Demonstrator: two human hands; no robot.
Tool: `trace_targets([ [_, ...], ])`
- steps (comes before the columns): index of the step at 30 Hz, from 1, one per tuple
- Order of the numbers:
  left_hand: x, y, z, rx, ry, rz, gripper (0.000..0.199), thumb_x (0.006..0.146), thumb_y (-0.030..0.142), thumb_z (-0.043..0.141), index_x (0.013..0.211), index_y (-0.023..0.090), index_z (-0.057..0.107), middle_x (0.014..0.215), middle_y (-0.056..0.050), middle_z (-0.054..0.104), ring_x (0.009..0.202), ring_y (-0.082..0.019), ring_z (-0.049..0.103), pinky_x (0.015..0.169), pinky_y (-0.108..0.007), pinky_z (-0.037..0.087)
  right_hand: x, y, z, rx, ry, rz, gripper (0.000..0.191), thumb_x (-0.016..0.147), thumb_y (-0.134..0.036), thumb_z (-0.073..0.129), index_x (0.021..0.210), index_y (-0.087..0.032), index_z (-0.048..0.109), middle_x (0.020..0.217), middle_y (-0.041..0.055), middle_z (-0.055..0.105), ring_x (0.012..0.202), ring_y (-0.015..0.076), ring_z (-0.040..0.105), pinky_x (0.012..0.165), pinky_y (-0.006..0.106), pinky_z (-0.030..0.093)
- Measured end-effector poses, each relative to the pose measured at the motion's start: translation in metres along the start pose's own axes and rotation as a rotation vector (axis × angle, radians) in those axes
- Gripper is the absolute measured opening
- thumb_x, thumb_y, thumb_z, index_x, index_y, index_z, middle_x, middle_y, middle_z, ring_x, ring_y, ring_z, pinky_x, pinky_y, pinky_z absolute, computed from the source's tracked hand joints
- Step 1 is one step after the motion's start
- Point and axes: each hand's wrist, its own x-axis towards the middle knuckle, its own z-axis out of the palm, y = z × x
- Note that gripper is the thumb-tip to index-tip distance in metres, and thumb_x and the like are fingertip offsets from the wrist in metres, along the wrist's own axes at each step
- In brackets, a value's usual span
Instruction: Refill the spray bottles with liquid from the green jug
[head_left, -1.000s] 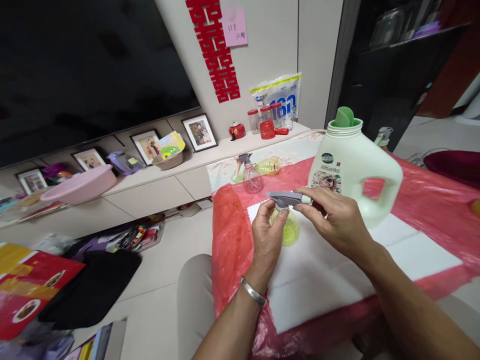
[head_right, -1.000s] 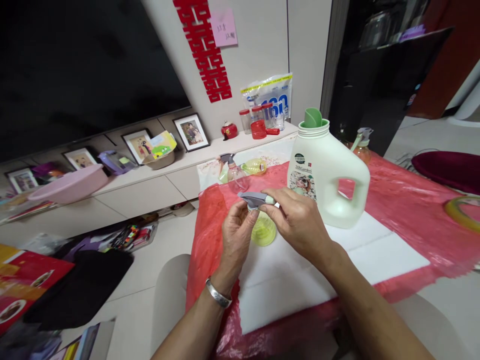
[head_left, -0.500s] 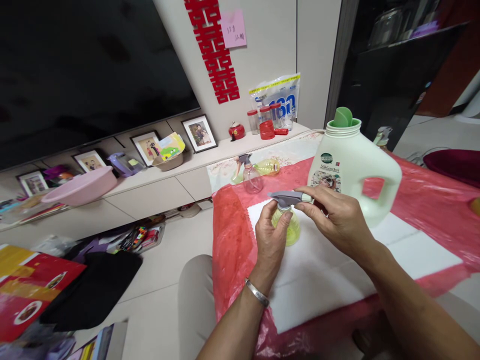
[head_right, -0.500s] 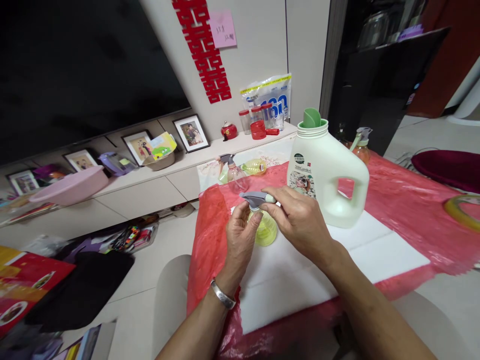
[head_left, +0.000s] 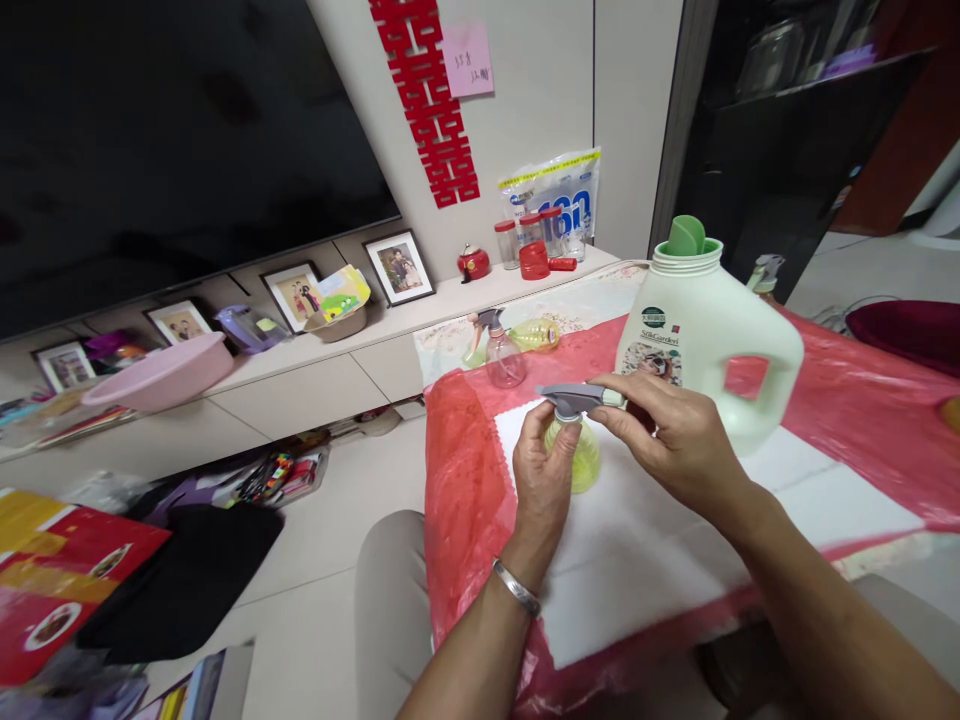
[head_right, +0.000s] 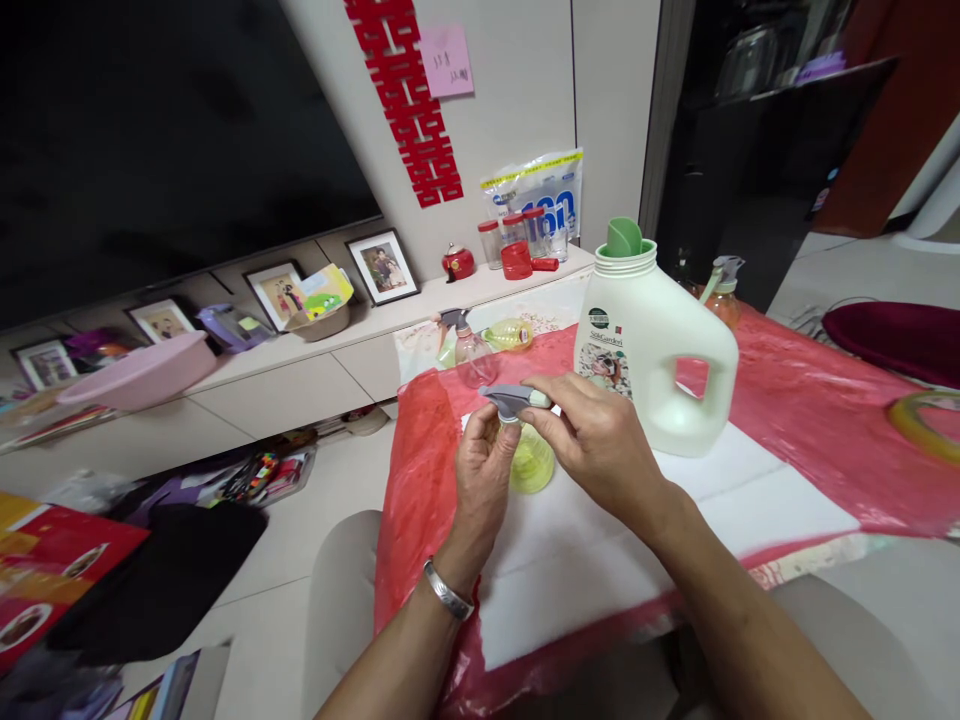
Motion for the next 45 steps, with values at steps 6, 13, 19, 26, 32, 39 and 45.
trace_targets([
  [6,0.001,-0.003,0.001,-0.031,0.008,-0.03,0.029,0.088,0.037,0.068,0.114,0.024,0.063,0.117,-0.005,0.069,0.112,-0.021,0.061,0.1,-0.036,0.044,-0.001,0.017,-0.009,0.448,-0.171,0.315,0.038,0.101,-0.044,0.048,0.115,-0.015,0.069,0.076,0.0022,0.062,0.067,0.0077,0.055,0.065,0.021,0.043],
  [13,0.001,-0.005,0.0,-0.003,0.011,-0.03,0.032,0.089,0.04,0.067,0.115,0.023,0.063,0.116,-0.006,0.069,0.11,-0.021,0.062,0.1,-0.037,0.044,-0.006,0.039,0.015,0.744,-0.189,0.602,0.042,0.085,-0.051,0.066,0.099,-0.012,0.071,0.08,0.006,0.064,0.065,0.0093,0.056,0.06,0.02,0.047],
  [19,0.002,-0.008,-0.003,0.075,0.025,0.025,0.032,0.089,0.042,0.066,0.114,0.021,0.065,0.114,-0.008,0.067,0.109,-0.022,0.061,0.101,-0.038,0.045,-0.008,0.032,0.034,0.743,-0.213,0.545,0.037,0.08,-0.047,0.069,0.09,-0.012,0.069,0.081,0.0045,0.063,0.07,0.0108,0.059,0.063,0.021,0.05],
  [26,-0.001,-0.002,-0.003,0.138,0.009,0.049,0.03,0.094,0.041,0.058,0.116,0.022,0.067,0.117,-0.008,0.065,0.115,-0.024,0.058,0.104,-0.039,0.043,-0.013,0.031,0.041,0.707,-0.181,0.527,0.023,0.082,-0.032,0.063,0.094,-0.014,0.066,0.088,0.0044,0.066,0.077,0.0105,0.062,0.071,0.02,0.052],
  [32,-0.003,0.004,-0.003,0.195,-0.023,0.037,0.032,0.097,0.038,0.053,0.123,0.024,0.066,0.122,-0.008,0.062,0.119,-0.024,0.056,0.105,-0.04,0.043,-0.014,0.029,0.04,0.672,-0.202,0.495,0.026,0.083,-0.032,0.062,0.101,-0.014,0.065,0.094,0.0058,0.067,0.081,0.0122,0.063,0.07,0.021,0.052],
  [39,-0.004,0.001,0.0,0.009,0.022,0.039,0.034,0.094,0.038,0.06,0.124,0.025,0.06,0.125,-0.007,0.063,0.118,-0.023,0.059,0.104,-0.039,0.045,-0.014,0.028,0.036,0.6,-0.199,0.433,0.026,0.085,-0.035,0.063,0.101,-0.015,0.067,0.104,0.0077,0.064,0.092,0.0143,0.062,0.076,0.023,0.052],
  [45,-0.004,0.002,0.0,0.002,0.04,0.062,0.027,0.092,0.041,0.063,0.112,0.024,0.065,0.112,-0.005,0.068,0.107,-0.02,0.063,0.097,-0.034,0.048,-0.013,0.024,0.035,0.568,-0.208,0.433,0.03,0.084,-0.036,0.067,0.103,-0.014,0.065,0.093,0.0057,0.064,0.071,0.0086,0.057,0.063,0.02,0.047],
])
